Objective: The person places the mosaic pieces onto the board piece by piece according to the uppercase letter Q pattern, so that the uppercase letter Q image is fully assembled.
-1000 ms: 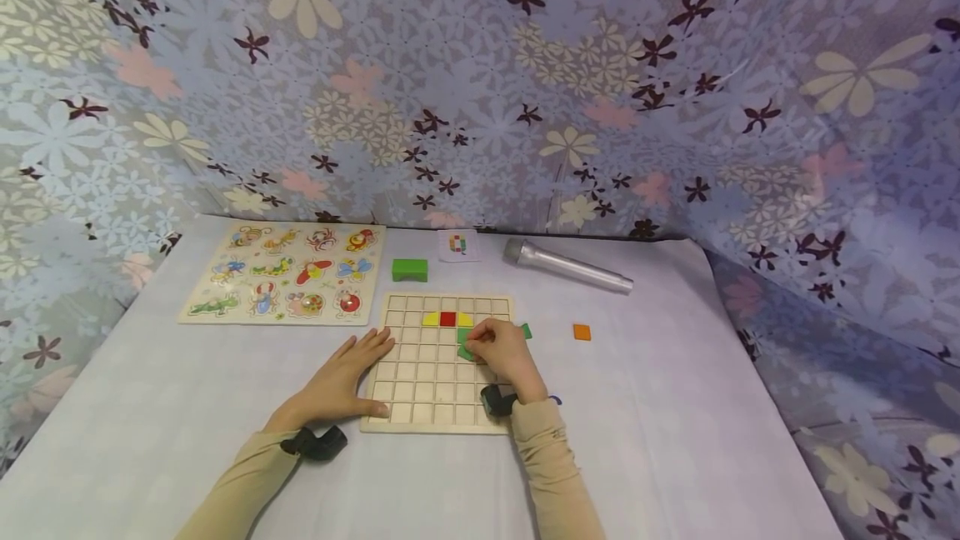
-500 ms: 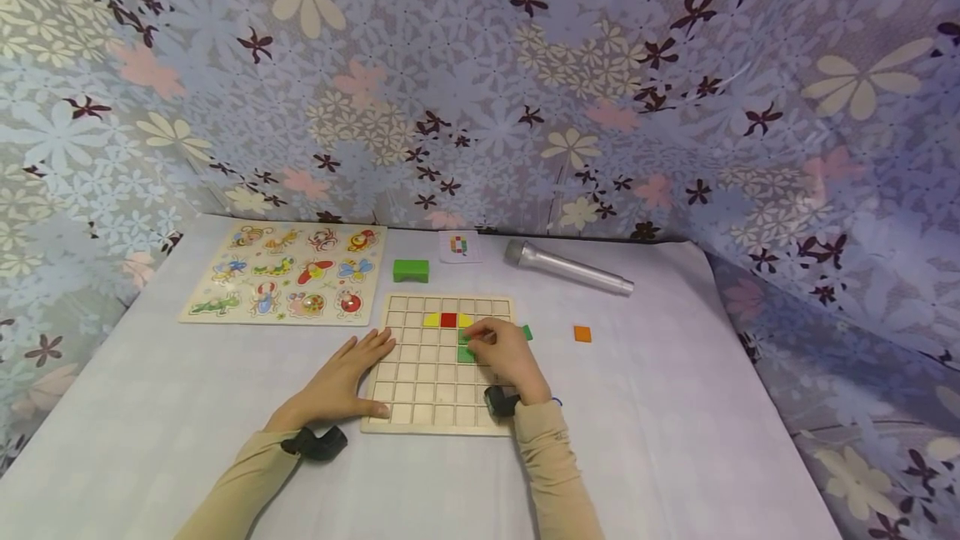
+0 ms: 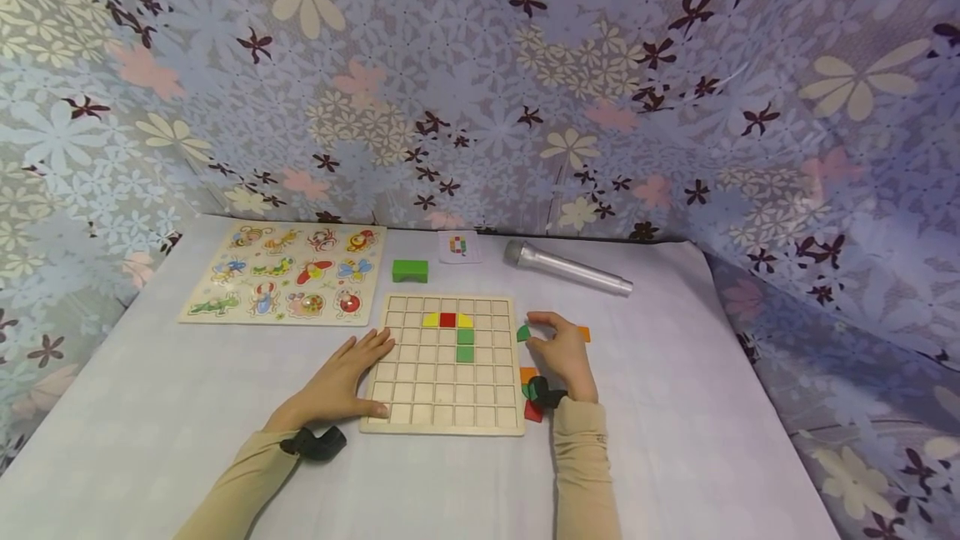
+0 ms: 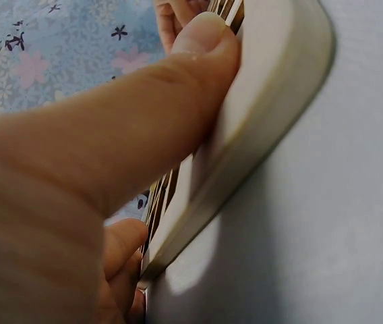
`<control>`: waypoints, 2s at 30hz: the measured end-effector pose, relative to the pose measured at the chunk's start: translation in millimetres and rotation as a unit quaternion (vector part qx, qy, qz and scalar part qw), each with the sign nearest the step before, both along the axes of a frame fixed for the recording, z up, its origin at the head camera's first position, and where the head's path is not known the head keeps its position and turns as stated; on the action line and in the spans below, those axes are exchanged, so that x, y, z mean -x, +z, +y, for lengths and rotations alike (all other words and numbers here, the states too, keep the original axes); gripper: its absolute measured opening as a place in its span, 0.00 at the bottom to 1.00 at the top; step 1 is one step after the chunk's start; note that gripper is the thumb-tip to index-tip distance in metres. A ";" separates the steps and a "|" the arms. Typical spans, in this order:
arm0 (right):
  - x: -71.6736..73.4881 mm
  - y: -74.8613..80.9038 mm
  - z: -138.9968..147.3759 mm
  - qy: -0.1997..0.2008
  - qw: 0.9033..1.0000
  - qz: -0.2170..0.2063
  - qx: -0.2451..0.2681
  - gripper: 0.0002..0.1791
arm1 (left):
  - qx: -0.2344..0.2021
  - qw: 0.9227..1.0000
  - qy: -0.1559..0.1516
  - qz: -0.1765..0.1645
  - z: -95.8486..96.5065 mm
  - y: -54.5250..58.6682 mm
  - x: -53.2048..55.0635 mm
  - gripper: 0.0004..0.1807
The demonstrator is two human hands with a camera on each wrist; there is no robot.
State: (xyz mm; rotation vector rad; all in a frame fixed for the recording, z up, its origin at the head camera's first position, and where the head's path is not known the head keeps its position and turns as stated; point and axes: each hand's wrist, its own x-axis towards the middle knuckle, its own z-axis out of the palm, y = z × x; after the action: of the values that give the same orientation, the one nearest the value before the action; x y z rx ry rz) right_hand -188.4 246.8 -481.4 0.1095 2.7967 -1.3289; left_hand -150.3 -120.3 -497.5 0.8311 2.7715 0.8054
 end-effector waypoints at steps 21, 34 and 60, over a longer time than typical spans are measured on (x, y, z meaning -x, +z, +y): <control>-1.9 6.1 -10.1 0.020 0.997 -0.015 -0.074 0.11 | -0.001 1.000 -0.004 -0.004 0.7 2.4 -1.1 0.57; -6.3 15.7 -8.6 -0.017 1.000 -0.024 0.002 0.11 | 0.002 1.000 0.001 -0.007 -0.1 2.8 0.1 0.58; -13.6 21.7 -69.3 0.176 0.978 -0.096 0.062 0.05 | -0.002 1.000 0.001 -0.008 -0.5 4.8 -0.4 0.57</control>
State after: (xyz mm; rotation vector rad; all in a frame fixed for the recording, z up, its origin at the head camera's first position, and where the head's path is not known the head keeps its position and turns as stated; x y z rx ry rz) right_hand -174.8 177.6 -459.7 -0.2373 2.4239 -1.3182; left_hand -149.9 -120.8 -492.7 0.8204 2.7574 0.8154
